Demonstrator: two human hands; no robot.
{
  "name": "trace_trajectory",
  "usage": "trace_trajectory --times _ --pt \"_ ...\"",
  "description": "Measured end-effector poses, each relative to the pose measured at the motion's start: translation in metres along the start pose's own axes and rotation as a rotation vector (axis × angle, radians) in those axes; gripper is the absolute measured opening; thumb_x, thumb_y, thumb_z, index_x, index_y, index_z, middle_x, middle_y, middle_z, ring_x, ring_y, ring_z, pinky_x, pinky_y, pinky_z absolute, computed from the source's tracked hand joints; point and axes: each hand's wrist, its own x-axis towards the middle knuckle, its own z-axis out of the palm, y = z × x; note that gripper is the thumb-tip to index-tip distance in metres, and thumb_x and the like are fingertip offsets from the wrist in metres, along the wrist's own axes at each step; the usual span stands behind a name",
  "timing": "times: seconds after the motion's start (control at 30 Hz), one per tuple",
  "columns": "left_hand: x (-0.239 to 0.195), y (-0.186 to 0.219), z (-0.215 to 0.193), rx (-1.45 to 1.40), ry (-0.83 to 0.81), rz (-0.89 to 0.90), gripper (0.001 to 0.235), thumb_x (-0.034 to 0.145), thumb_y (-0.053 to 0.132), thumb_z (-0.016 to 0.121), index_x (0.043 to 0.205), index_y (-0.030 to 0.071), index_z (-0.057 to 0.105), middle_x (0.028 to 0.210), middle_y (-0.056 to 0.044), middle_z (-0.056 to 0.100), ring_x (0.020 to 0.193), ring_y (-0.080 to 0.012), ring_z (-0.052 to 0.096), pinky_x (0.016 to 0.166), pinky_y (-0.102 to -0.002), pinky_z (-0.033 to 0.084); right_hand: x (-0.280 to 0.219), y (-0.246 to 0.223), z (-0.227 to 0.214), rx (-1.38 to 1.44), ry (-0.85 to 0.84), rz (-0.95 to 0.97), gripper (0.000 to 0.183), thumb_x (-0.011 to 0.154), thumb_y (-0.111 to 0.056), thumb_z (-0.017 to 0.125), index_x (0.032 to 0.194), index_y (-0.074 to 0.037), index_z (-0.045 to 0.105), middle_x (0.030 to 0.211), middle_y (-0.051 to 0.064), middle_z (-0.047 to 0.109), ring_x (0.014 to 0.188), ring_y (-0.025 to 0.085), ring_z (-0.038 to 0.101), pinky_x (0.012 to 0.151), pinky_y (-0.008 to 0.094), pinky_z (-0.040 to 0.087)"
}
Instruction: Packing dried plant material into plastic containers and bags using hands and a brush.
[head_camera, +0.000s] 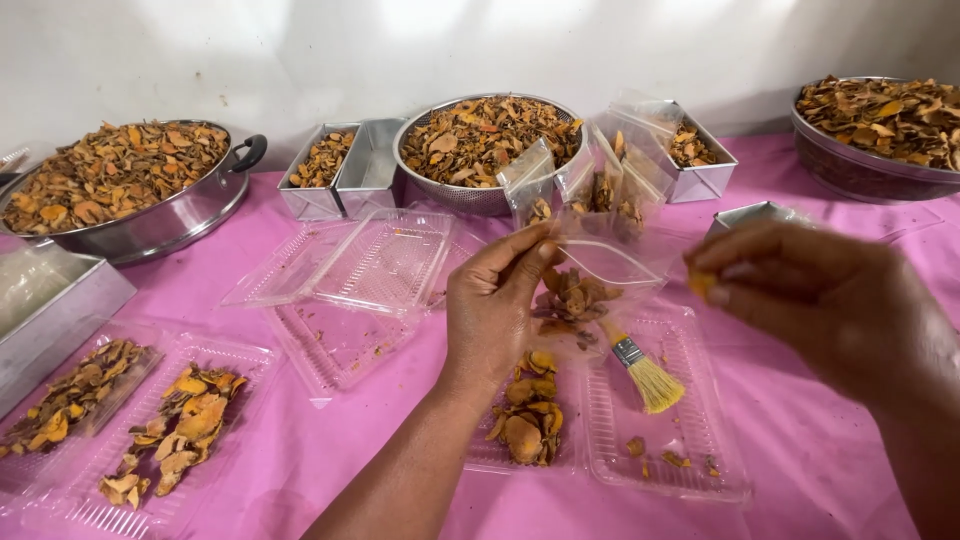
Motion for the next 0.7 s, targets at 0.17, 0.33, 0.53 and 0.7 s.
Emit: trace_trajectory --times 0.17,0.33,0.53,0.7 --pt "0.000 0.004 0.004 -0.059 0.035 -0.115 0.025 0.091 0.010 0.072 0.114 0.005 0.077 0.099 -0.010 0.082 0.090 -0.0168 0.078 0.088 -0.029 0.063 0.040 -0.036 0.019 -0.136 -0.018 -0.079 0.025 0.085 0.007 0.070 0.109 0.001 0.073 0.114 0.013 0.074 0.109 0.020 0.075 0.104 0.030 0.062" --pt "0.000 0.007 0.005 -0.066 0.040 -0.133 0.024 0.091 0.011 0.072 0.114 0.006 0.078 0.099 -0.009 0.081 0.090 -0.0157 0.077 0.088 -0.028 0.062 0.055 -0.025 0.027 -0.413 -0.001 -0.190 0.026 0.088 -0.001 0.072 0.112 -0.007 0.078 0.112 0.009 0.079 0.104 0.018 0.074 0.090 0.031 0.061" --pt "-0.003 0.008 0.005 -0.088 -0.008 -0.106 0.023 0.092 0.010 0.071 0.113 0.004 0.077 0.100 -0.011 0.081 0.090 -0.0166 0.078 0.087 -0.028 0.065 0.060 -0.038 0.028 -0.430 0.043 -0.111 0.027 0.089 0.004 0.070 0.112 -0.007 0.079 0.110 0.009 0.079 0.101 0.018 0.075 0.089 0.030 0.060" --pt "-0.002 0.004 0.006 -0.090 -0.023 -0.076 0.022 0.092 0.010 0.072 0.112 0.004 0.077 0.097 -0.010 0.081 0.088 -0.0151 0.076 0.086 -0.027 0.064 0.062 -0.039 0.025 -0.472 -0.070 -0.199 0.020 0.091 -0.004 0.070 0.107 -0.009 0.080 0.104 0.008 0.081 0.095 0.018 0.077 0.087 0.033 0.062"
